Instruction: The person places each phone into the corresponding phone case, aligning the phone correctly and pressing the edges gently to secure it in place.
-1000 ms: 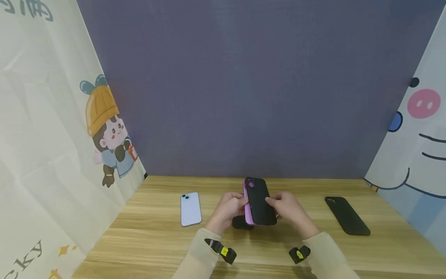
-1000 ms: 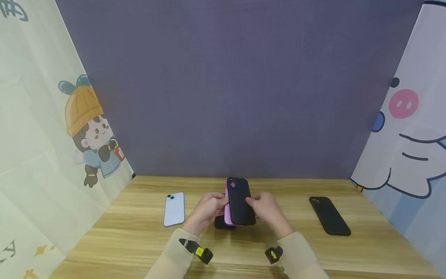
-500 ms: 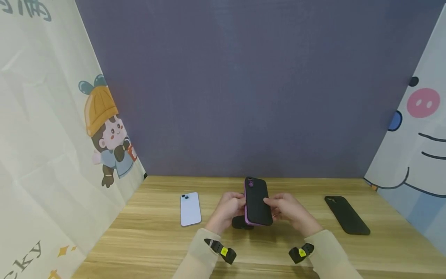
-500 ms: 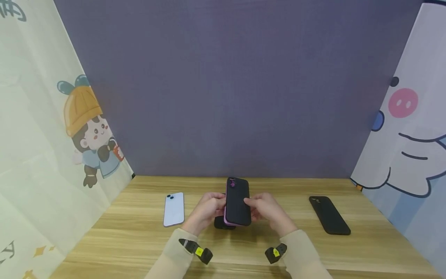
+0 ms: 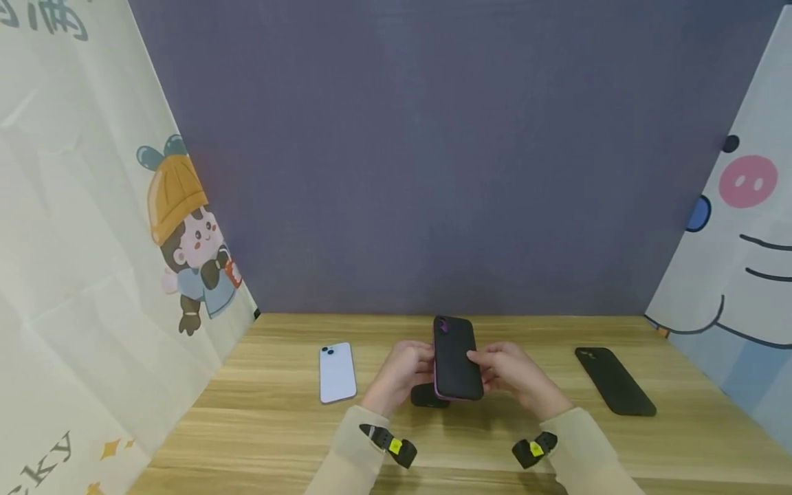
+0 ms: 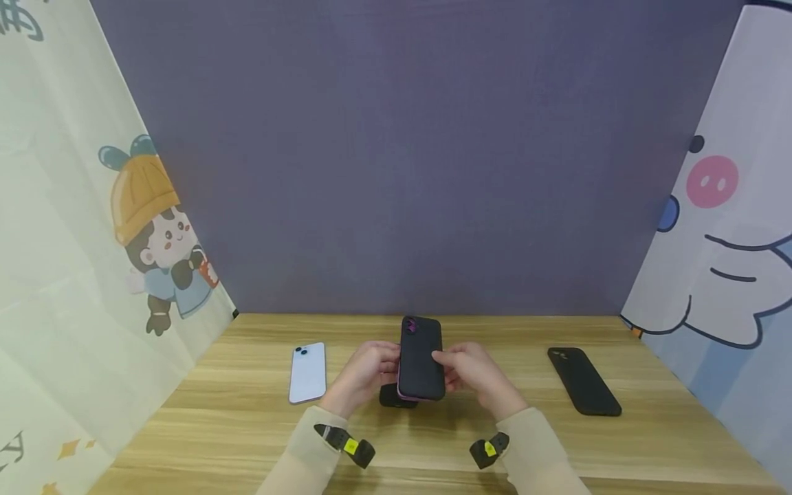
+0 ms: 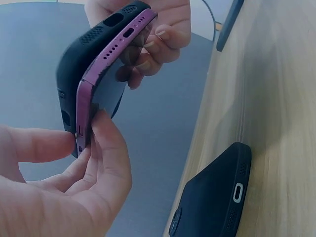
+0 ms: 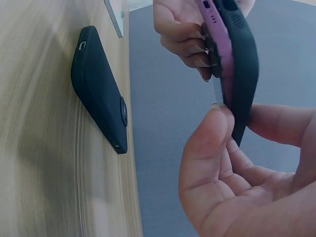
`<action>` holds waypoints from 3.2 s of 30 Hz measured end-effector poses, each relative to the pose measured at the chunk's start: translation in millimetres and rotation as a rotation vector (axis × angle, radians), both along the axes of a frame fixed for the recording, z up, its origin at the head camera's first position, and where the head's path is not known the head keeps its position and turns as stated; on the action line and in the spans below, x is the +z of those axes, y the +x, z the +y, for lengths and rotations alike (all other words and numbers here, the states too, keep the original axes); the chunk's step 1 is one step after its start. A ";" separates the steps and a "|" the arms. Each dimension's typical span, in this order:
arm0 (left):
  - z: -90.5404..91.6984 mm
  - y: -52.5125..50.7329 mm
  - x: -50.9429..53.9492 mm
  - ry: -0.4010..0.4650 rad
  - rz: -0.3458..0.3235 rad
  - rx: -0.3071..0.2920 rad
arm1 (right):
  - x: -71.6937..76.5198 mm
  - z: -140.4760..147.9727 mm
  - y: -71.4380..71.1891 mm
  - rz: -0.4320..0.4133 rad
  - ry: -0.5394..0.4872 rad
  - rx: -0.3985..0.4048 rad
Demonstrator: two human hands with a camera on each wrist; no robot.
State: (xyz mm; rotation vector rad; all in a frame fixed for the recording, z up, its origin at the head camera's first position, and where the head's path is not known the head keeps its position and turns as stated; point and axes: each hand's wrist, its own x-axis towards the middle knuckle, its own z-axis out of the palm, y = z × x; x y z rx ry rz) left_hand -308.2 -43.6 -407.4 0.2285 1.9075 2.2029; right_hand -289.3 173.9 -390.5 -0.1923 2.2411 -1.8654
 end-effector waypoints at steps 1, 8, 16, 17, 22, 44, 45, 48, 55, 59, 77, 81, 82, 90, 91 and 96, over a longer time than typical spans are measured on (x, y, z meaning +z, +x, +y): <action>-0.2 -0.2 0.0 0.004 -0.005 0.000 | -0.1 -0.2 0.1 -0.002 0.001 -0.003; 0.3 -0.2 1.5 0.012 -0.016 -0.010 | -0.1 -0.9 0.9 0.000 0.017 -0.009; 1.2 1.2 1.9 -0.014 0.023 0.004 | 0.9 -1.6 1.5 -0.013 0.023 -0.010; 1.3 1.3 2.0 -0.015 0.025 0.008 | 1.0 -1.6 1.5 -0.012 0.023 -0.006; 1.7 -0.2 1.3 -0.013 0.028 0.026 | 1.3 -1.6 0.8 -0.007 0.022 0.011; 4.5 2.2 0.6 -0.103 0.023 -0.063 | -3.0 13.0 -8.5 -0.072 -0.209 -0.091; 4.2 2.2 0.7 -0.103 0.026 -0.068 | -3.3 13.5 -8.6 -0.072 -0.213 -0.084; 2.7 2.6 2.0 -0.099 0.029 -0.086 | -4.4 14.4 -8.4 -0.067 -0.211 -0.068; -1.2 1.7 4.5 -0.102 0.040 -0.112 | -4.9 15.9 -9.4 -0.065 -0.199 -0.020; -4.4 -0.3 4.2 -0.116 0.045 -0.108 | -4.9 20.7 -9.9 -0.100 -0.205 0.058; -8.1 -1.4 5.0 -0.023 -0.002 -0.087 | -1.0 20.1 -10.4 -0.055 -0.309 0.054; -8.2 -2.4 5.1 0.013 0.003 -0.065 | 3.1 19.7 -7.5 -0.047 -0.363 -0.035; -8.0 -2.9 4.8 0.018 0.010 -0.057 | 3.8 19.7 -7.1 -0.048 -0.377 -0.063; -6.0 -6.1 4.6 0.096 0.010 -0.008 | 5.8 17.8 -7.1 -0.045 -0.480 -0.199; -6.4 -5.9 5.0 0.108 0.007 -0.009 | 6.0 17.3 -7.0 -0.042 -0.492 -0.208; -7.2 -4.0 5.8 0.143 -0.010 -0.035 | 7.6 15.9 -5.7 -0.030 -0.554 -0.271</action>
